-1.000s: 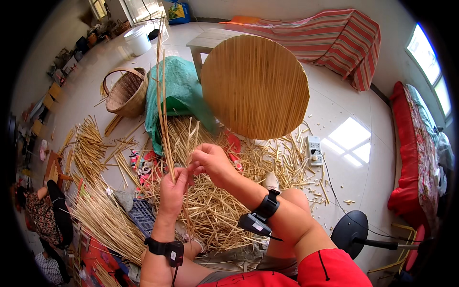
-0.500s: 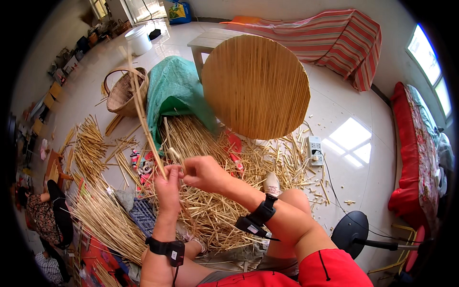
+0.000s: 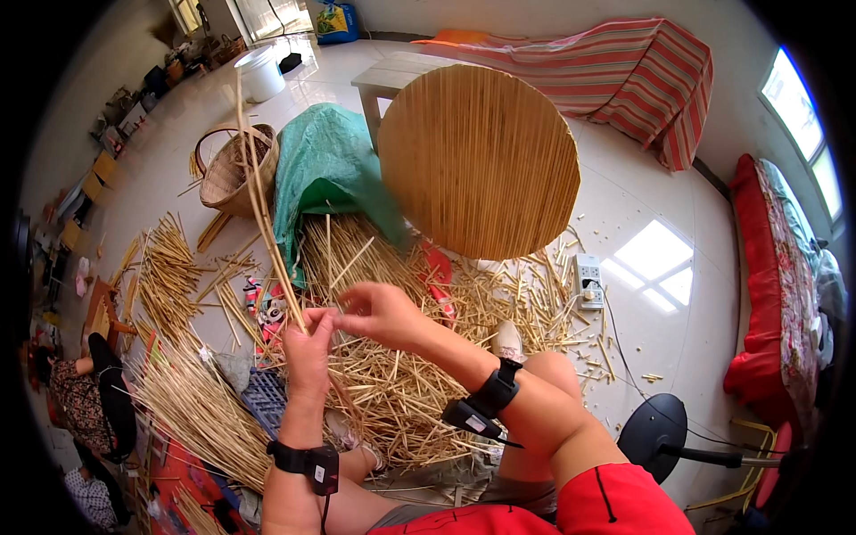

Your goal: The person weaves together thin bamboo stalks by hand, inserting new stalks into the structure and pulling them through to secure them.

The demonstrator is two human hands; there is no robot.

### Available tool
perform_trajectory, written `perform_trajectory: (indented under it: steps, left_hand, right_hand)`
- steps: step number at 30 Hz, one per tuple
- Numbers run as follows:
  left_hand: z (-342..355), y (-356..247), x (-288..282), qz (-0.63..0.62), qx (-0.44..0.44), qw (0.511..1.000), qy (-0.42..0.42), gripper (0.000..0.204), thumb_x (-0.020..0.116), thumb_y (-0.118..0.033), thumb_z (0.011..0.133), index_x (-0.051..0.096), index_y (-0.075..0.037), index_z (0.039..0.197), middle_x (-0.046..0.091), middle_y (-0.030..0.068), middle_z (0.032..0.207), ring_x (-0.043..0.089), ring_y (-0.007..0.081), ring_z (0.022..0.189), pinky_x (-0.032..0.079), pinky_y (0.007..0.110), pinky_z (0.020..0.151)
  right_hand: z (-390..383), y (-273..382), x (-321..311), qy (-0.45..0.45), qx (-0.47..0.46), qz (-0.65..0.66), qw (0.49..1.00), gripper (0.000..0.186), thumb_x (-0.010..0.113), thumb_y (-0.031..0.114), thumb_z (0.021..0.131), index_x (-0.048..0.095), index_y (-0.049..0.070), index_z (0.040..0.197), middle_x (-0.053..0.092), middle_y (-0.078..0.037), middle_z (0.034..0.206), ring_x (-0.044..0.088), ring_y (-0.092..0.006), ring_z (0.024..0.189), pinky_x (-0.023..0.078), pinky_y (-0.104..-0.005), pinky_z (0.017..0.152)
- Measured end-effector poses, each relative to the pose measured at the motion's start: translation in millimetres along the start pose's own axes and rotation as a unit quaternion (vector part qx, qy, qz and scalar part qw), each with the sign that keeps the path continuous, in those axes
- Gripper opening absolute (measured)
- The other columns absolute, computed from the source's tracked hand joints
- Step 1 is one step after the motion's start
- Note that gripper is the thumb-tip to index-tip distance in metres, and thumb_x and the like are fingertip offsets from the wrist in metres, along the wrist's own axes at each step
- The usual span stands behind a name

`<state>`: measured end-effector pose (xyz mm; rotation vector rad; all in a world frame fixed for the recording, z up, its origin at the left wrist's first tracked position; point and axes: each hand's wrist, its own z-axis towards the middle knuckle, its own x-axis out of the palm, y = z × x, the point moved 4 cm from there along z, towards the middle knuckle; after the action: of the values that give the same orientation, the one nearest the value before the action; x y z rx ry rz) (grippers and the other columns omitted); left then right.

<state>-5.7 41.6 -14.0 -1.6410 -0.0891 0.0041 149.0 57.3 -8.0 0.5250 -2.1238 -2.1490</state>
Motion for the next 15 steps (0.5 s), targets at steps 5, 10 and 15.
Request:
perform_trajectory:
  steps: [5,10,15]
  left_hand:
    - [-4.4,6.5,9.5,0.020,-0.016,0.999,0.027,0.009,0.066,-0.009,0.086,0.062,-0.001,0.084,0.063,0.0025,0.076,0.057,0.0083,0.070,0.044,0.021,0.066]
    - [-2.7,5.4,6.8,0.032,-0.029,0.999,0.026,0.009,0.066,-0.009,0.086,0.062,-0.001,0.084,0.063,0.0019,0.076,0.057,0.0077,0.069,0.043,0.020,0.066]
    - [-4.3,3.0,8.4,0.042,-0.013,0.998,0.045,0.010,0.066,-0.009,0.086,0.061,-0.001,0.083,0.063,0.0010,0.074,0.056,0.0066,0.068,0.042,0.020,0.065]
  right_hand:
    - [6.0,2.6,-13.4,-0.111,0.002,0.235,0.966,0.026,0.065,0.022,0.088,0.060,-0.001,0.098,0.063,-0.003,0.083,0.057,-0.0070,0.071,0.046,-0.0225,0.059]
    - [1.2,2.7,-10.9,-0.132,0.004,0.217,0.967,0.020,0.064,0.019,0.088,0.061,0.000,0.093,0.062,-0.001,0.080,0.055,-0.0065,0.067,0.045,-0.0221,0.058]
    - [3.4,3.5,-8.2,-0.125,0.027,0.193,0.973,0.018,0.063,0.017,0.089,0.061,0.000,0.084,0.061,-0.001,0.074,0.055,-0.0049,0.066,0.044,-0.0219,0.055]
